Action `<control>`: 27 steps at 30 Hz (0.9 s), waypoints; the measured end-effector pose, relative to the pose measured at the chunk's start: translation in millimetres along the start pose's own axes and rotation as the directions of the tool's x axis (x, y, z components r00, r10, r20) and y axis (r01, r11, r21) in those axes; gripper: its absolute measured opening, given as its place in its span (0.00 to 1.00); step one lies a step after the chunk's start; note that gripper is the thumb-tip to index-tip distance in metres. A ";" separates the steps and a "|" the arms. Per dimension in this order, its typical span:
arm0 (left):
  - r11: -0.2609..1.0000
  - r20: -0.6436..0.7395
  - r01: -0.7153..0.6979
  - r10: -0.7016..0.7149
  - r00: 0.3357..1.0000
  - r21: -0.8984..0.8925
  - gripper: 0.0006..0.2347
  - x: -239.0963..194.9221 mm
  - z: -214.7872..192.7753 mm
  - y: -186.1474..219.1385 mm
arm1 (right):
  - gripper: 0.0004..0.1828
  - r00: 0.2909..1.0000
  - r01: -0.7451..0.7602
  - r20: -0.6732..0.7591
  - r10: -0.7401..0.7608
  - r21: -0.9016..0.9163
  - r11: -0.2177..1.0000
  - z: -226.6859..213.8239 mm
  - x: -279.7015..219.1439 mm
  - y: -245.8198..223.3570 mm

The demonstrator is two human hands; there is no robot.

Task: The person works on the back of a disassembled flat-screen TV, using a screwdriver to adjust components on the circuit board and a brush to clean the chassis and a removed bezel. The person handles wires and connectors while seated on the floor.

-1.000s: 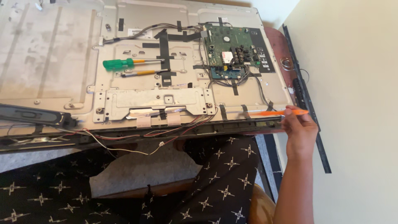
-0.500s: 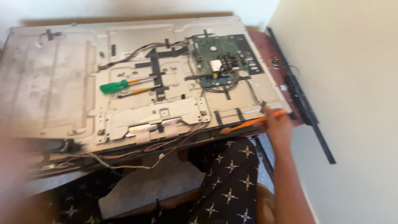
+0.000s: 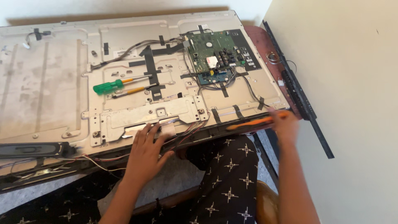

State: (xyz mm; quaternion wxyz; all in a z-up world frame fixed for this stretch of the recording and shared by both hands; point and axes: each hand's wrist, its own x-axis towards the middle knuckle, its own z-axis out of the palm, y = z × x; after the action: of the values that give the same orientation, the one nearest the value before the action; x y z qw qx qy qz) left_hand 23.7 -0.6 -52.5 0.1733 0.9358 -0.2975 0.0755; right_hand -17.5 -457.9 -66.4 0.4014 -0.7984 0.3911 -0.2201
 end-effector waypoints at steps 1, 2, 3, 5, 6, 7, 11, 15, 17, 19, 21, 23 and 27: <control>1.000 -0.030 -0.027 0.027 0.999 -0.001 0.25 2.3 2.2 -2.6 | 0.28 0.998 0.063 -0.025 -0.065 -0.060 0.996 8.0 -3.9 -1.9; 0.999 -0.060 -0.053 0.053 0.997 -0.002 0.27 5.3 4.2 -5.4 | 0.28 0.990 0.124 -0.045 -0.130 -0.121 0.985 17.5 -8.7 -3.5; 0.997 -0.091 -0.079 0.078 0.993 -0.002 0.30 7.6 6.0 -7.9 | 0.29 0.978 0.184 -0.060 -0.198 -0.182 0.966 21.7 -10.5 -4.6; 0.996 -0.074 -0.085 0.084 0.994 -0.011 0.31 11.6 8.1 -12.9 | 0.27 0.979 0.191 -0.059 -0.197 -0.087 0.978 17.4 -7.2 -4.0; 0.996 -0.066 -0.088 0.087 0.994 -0.016 0.31 12.6 8.9 -14.4 | 0.26 0.979 0.195 -0.058 -0.197 -0.038 0.980 14.6 -5.2 -2.2; 0.996 -0.066 -0.088 0.088 0.994 0.004 0.31 12.1 9.6 -14.8 | 0.25 0.974 0.197 -0.098 -0.205 -0.085 0.977 7.1 0.5 -0.1; 0.995 -0.100 -0.097 0.099 0.990 0.022 0.29 10.8 10.3 -14.0 | 0.22 0.975 0.075 -0.213 -0.067 0.028 0.997 -29.3 14.1 19.3; 0.997 -0.100 -0.079 0.079 0.992 0.007 0.27 8.3 10.8 -11.2 | 0.19 0.999 0.002 -0.050 0.012 0.282 0.959 -27.4 17.0 28.1; 0.997 -0.099 -0.071 0.070 0.993 -0.006 0.27 8.2 9.7 -9.7 | 0.19 0.998 0.014 0.050 -0.030 0.284 0.959 -12.4 15.9 24.2; 0.998 -0.098 -0.062 0.061 0.993 -0.010 0.27 7.0 8.0 -7.9 | 0.20 0.987 0.060 0.125 -0.101 0.296 0.953 2.0 13.1 17.6; 0.998 -0.098 -0.055 0.054 0.994 -0.013 0.27 7.9 7.1 -6.8 | 0.21 0.989 0.104 0.085 -0.122 0.187 0.977 -0.5 12.3 11.1; 0.999 -0.092 -0.051 0.050 0.995 -0.013 0.27 8.3 6.6 -6.8 | 0.22 0.991 0.130 0.014 -0.131 0.052 0.990 -12.3 11.5 6.4; 0.999 -0.093 -0.052 0.050 0.994 -0.015 0.26 8.2 7.9 -7.0 | 0.20 0.983 0.063 -0.166 -0.081 -0.114 0.991 -46.0 4.7 6.4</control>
State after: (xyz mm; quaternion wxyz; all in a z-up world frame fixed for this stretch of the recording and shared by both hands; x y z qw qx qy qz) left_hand 34.8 -2.5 -59.8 0.1929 0.9219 -0.3137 0.1207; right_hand -48.2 -485.6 -44.7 0.3142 -0.8109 0.4063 -0.2803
